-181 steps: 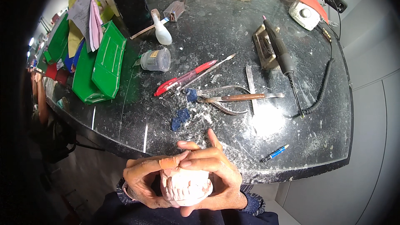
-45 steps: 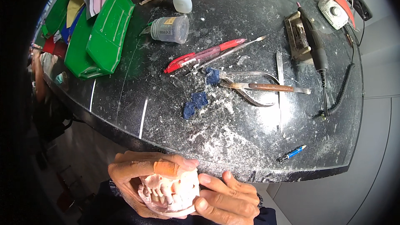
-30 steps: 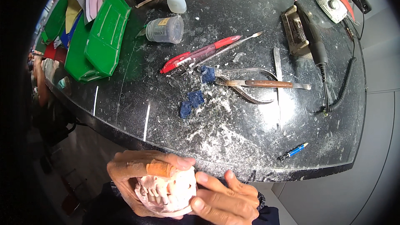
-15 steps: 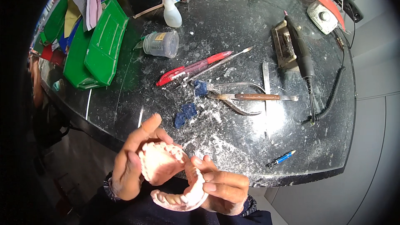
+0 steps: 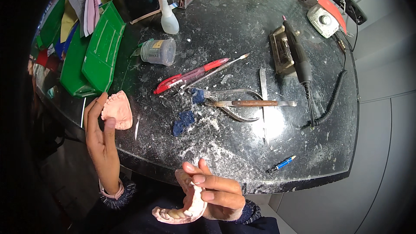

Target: The person grinds and shapes a denture with a rotary tool, then fits the denture onto a plaster dental cast.

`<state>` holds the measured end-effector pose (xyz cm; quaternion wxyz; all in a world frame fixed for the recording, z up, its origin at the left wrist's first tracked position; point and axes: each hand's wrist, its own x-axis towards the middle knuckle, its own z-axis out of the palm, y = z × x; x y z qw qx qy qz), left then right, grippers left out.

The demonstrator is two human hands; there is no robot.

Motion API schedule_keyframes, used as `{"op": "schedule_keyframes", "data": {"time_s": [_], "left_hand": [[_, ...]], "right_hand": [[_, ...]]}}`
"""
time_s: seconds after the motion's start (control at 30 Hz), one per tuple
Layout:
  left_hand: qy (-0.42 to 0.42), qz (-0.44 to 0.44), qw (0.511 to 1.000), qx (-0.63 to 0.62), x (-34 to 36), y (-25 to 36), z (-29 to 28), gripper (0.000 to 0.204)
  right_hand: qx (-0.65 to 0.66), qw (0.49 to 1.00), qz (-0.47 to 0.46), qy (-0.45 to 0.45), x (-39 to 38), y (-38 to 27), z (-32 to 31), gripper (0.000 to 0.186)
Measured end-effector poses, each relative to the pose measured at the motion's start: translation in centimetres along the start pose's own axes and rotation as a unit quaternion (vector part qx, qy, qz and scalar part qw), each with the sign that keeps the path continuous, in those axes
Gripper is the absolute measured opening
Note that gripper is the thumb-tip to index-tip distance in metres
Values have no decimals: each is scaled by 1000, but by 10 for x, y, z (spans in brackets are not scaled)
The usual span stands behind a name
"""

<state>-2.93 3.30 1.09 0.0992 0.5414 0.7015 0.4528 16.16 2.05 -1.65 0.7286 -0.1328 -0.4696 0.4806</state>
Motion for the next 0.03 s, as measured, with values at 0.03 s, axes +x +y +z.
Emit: {"op": "schedule_keyframes", "data": {"time_s": [0.03], "left_hand": [[0,6,1000,7,1,1,2,32]], "right_hand": [[-3,1000,-10,2,0,1,0,32]]}}
